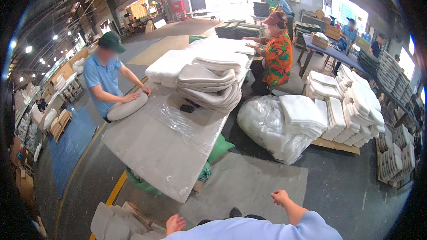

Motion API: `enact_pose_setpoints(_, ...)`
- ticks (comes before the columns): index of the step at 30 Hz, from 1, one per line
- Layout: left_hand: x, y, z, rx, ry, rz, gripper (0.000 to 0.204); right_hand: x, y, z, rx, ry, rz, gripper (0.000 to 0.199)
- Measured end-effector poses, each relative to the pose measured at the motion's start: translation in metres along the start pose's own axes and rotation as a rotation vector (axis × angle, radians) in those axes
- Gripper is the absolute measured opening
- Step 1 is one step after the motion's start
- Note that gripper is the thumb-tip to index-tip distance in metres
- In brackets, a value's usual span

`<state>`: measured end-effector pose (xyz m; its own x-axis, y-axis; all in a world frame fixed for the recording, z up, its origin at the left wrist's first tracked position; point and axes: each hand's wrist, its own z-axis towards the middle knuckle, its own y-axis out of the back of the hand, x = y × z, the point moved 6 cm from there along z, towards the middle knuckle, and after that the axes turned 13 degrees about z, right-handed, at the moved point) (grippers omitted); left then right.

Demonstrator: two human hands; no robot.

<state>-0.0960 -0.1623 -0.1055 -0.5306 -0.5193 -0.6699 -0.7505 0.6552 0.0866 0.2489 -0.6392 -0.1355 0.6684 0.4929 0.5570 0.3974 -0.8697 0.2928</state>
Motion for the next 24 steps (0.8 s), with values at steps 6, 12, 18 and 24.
enact_pose_setpoints(6,-0.071,-0.145,0.043,0.369,-0.035,0.389,0.046,0.032,-0.019,0.051,0.054,-0.009,0.306,0.032)
enact_pose_setpoints(12,-0.124,-0.205,0.094,0.416,-0.07,0.63,0.046,0.028,-0.055,0.102,0.249,0.129,-0.222,0.033)
enact_pose_setpoints(18,-0.226,-0.206,0.165,0.306,-0.092,0.592,0.046,0.1,-0.038,0.159,0.187,-0.019,-0.323,0.036)
enact_pose_setpoints(24,-0.339,-0.222,0.207,0.214,-0.276,0.47,0.042,0.235,0.012,0.206,-0.062,-0.049,0.253,0.035)
